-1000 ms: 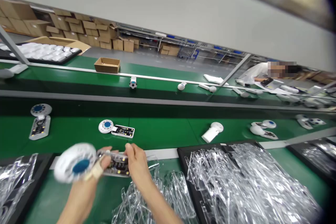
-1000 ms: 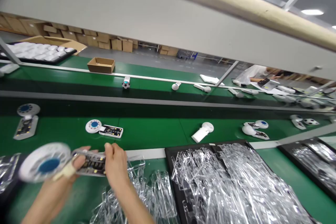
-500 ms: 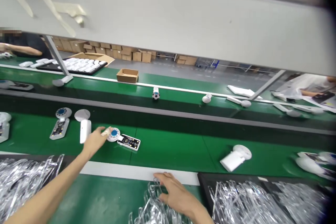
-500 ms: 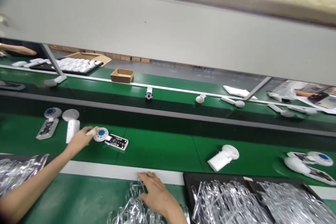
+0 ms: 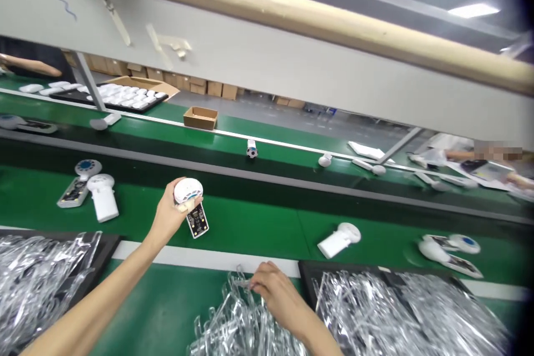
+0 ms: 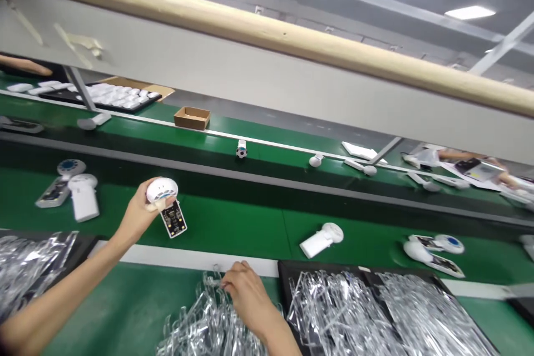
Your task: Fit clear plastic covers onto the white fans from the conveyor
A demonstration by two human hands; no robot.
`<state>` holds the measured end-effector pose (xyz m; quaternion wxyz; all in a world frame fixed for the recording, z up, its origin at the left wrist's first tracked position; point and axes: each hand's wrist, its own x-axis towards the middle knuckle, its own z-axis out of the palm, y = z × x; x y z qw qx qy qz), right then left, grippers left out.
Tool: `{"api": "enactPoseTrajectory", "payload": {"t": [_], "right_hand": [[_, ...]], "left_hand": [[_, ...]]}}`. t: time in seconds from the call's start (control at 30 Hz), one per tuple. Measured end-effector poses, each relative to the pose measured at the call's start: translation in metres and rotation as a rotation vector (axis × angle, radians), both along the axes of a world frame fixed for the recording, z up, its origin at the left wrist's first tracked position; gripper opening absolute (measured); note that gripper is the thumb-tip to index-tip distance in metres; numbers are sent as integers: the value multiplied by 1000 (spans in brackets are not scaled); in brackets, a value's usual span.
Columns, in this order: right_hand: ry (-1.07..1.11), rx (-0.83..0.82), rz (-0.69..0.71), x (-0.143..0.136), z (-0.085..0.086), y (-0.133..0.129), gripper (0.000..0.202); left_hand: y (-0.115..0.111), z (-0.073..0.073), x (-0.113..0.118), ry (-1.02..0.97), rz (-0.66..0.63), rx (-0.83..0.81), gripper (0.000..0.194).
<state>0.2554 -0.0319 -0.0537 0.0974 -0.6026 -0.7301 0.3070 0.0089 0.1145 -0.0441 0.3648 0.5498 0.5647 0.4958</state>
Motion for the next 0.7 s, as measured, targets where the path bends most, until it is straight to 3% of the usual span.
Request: {"api": "enactPoseTrajectory", "payload": {"t": [0.13, 0.23, 0.33, 0.4, 0.53, 0.7], "right_hand": [[115, 75, -65, -2, 37, -5, 29], [217, 131, -196, -10, 46, -7, 40], [238, 206, -379, -26, 42, -8, 46], [138, 238, -459, -38, 38, -8, 48], [-97, 266, -464, -56, 27, -8, 52], [-184, 505, -522, -60, 4, -8, 51]], "left_hand": [[-27, 28, 26, -188, -83, -35, 58], [-44, 33, 50, -376, -162, -201, 56], [-59, 32, 71, -529, -221, -327, 56], [-68, 33, 82, -581, -243, -383, 55], [-82, 37, 94, -560, -294, -404, 51], [-84, 37, 98, -588, -240, -393, 47]]}}
